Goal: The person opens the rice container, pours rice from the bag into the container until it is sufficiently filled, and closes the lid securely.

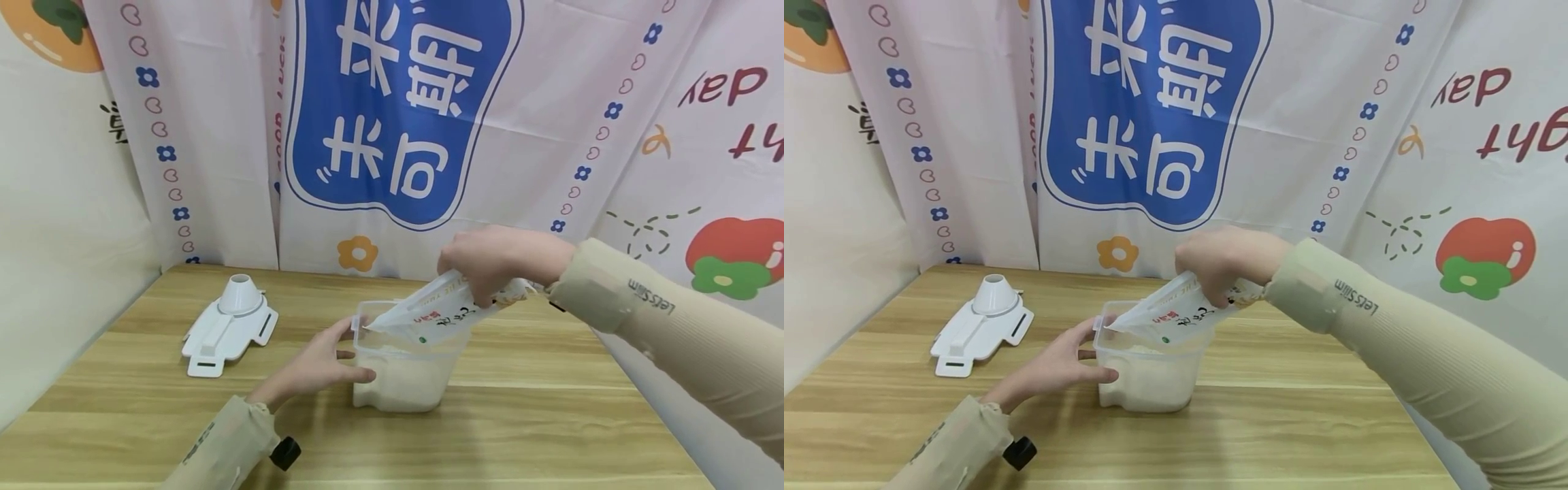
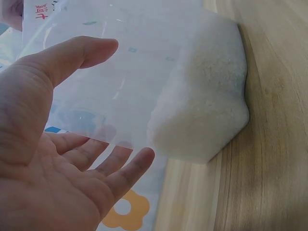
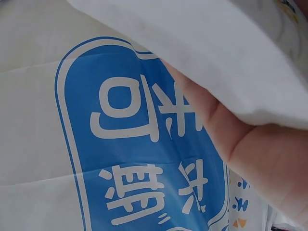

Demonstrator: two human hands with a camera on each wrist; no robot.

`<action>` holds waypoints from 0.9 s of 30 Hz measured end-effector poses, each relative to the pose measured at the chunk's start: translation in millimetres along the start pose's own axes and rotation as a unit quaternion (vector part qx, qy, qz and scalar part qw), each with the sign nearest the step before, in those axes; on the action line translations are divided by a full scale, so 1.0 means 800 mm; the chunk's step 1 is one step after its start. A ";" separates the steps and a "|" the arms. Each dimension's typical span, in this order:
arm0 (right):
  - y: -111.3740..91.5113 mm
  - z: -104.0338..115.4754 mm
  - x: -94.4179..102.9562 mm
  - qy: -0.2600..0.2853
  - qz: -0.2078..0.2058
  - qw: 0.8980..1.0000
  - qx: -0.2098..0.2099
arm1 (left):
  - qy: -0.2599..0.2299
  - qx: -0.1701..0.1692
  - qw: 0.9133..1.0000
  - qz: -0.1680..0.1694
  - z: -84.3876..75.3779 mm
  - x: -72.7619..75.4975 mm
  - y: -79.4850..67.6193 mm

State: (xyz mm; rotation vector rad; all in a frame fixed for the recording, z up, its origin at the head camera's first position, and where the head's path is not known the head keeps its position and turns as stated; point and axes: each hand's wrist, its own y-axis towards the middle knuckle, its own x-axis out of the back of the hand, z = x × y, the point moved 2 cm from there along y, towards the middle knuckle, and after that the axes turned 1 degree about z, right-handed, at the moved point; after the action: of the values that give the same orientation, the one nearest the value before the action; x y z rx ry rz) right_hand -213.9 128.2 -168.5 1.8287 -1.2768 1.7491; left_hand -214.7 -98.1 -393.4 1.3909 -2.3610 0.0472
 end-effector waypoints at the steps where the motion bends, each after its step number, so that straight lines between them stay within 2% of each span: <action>1: -0.001 0.000 -0.001 -0.001 -0.001 1.000 0.001 | 0.000 0.001 1.000 0.000 0.000 0.000 0.000; 7: -0.002 -0.001 -0.005 0.005 -0.003 1.000 -0.002 | 0.004 -0.002 1.000 -0.003 -0.001 -0.001 -0.001; 14: -0.004 -0.010 -0.013 0.040 -0.010 0.999 0.001 | 0.004 -0.014 1.000 0.002 0.000 0.000 0.002; 22: -0.003 -0.020 -0.034 0.101 -0.020 0.994 0.034 | 0.000 -0.005 1.000 0.002 0.001 0.000 0.002; 27: 0.000 -0.026 -0.055 0.137 -0.055 0.986 0.081 | 0.007 0.020 1.000 -0.003 0.002 -0.001 0.002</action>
State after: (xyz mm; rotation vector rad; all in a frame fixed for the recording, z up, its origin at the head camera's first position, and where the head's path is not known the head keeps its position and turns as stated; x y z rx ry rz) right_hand -220.8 160.2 -204.1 1.6325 -0.9354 2.0085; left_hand -216.3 -96.9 -394.5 1.4116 -2.3552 0.1018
